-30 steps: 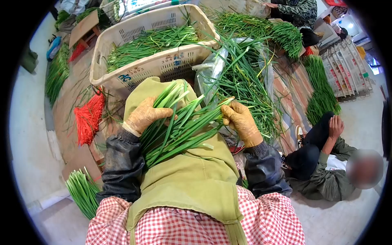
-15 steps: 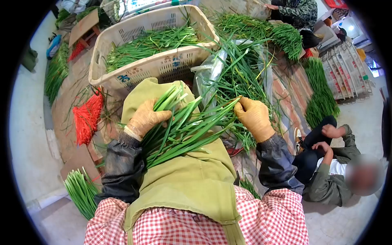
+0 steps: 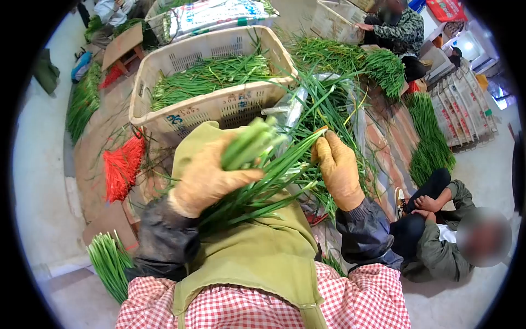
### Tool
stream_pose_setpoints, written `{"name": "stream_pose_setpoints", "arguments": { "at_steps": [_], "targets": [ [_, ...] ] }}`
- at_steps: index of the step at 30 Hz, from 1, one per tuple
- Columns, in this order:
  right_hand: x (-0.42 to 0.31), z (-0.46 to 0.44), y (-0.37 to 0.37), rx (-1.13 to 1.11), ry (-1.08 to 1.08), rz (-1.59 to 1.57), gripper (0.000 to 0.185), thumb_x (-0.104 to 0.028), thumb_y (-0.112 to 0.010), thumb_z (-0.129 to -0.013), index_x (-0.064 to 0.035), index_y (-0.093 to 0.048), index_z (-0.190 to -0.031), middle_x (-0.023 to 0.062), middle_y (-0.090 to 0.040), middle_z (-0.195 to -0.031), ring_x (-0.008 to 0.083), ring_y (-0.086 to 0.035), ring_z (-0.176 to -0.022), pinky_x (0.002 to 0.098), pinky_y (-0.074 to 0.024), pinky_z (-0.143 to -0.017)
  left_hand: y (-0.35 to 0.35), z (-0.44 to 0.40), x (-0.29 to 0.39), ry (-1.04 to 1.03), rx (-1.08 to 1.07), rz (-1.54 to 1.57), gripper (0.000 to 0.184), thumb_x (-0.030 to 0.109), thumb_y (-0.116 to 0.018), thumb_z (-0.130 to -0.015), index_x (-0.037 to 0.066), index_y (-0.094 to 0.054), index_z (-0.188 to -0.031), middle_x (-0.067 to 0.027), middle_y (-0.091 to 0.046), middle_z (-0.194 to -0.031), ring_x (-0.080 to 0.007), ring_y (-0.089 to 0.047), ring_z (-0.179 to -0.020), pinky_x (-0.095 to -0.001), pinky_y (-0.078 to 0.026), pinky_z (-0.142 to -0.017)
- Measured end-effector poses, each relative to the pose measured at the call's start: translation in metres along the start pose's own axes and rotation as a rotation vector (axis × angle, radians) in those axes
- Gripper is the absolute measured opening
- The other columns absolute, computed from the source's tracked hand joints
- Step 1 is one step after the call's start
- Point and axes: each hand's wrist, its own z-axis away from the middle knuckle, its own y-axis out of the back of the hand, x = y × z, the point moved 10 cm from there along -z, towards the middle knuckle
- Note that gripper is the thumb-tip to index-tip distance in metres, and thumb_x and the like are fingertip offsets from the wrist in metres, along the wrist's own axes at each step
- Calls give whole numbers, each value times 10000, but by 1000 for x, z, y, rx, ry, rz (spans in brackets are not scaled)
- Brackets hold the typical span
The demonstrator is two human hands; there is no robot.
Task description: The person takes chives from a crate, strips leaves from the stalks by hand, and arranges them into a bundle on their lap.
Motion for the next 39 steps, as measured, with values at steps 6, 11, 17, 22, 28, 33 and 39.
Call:
{"name": "stream_pose_setpoints", "arguments": {
  "at_steps": [6, 11, 17, 22, 28, 33, 39],
  "targets": [
    [-43, 2, -18, -102, 17, 74, 207, -186, -544, -979, 2, -630, -960, 210, -614, -728, 374, -611, -637, 408, -475, -587, -28, -15, 6, -27, 91, -724, 626, 330, -814, -762, -23, -581, -1224, -226, -678, -1064, -330, -672, -1011, -379, -512, -893],
    [-85, 5, 0, 43, 375, 537, 198, -236, -566, -941, -64, -610, -855, 188, -627, -740, 404, -627, -703, 469, -500, -610, -12, -26, -12, -110, 46, -314, 503, 236, -774, -783, 6, -607, -1198, -106, -693, -920, -226, -669, -857, -347, -525, -793],
    [-60, -26, 70, 247, 357, 1287, 235, -259, -585, -923, -74, -629, -1061, 132, -662, -904, 302, -667, -811, 436, -525, -648, 12, -21, -3, 211, -264, 92, 248, 217, -757, -803, 27, -696, -951, -23, -670, -832, -77, -554, -639, -228, -437, -561],
    [-70, -28, 47, 14, 235, 478, 481, -348, -608, -945, -68, -544, -1330, 140, -674, -915, 280, -645, -748, 392, -496, -661, 9, -22, 0, 234, -332, 152, 269, 219, -766, -810, 33, -684, -986, -26, -688, -853, -74, -555, -636, -222, -431, -556],
    [-68, -21, -67, -525, -92, -396, 225, -194, -624, -959, 1, -645, -1068, 32, -662, -832, 68, -580, -663, 208, -454, -561, -8, -19, 7, 195, -288, 196, 457, 215, -756, -815, 41, -612, -1212, -16, -655, -997, -84, -582, -796, -233, -453, -665],
    [-71, -26, -80, -571, -139, -477, 233, -189, -574, -980, -3, -644, -1102, 54, -696, -855, 85, -610, -621, 207, -466, -548, 0, -17, 25, 46, -194, 41, 451, 188, -749, -811, 51, -598, -1214, -6, -640, -1005, -91, -555, -813, -239, -432, -679],
    [-9, -30, -97, -425, 505, 537, 323, -163, -645, -875, -180, -644, -1197, 84, -664, -1051, 298, -663, -846, 386, -545, -752, 49, -14, 18, 71, -166, -25, 336, 175, -717, -792, -3, -620, -1059, -66, -649, -953, -149, -610, -870, -282, -481, -761]
  ]
}}
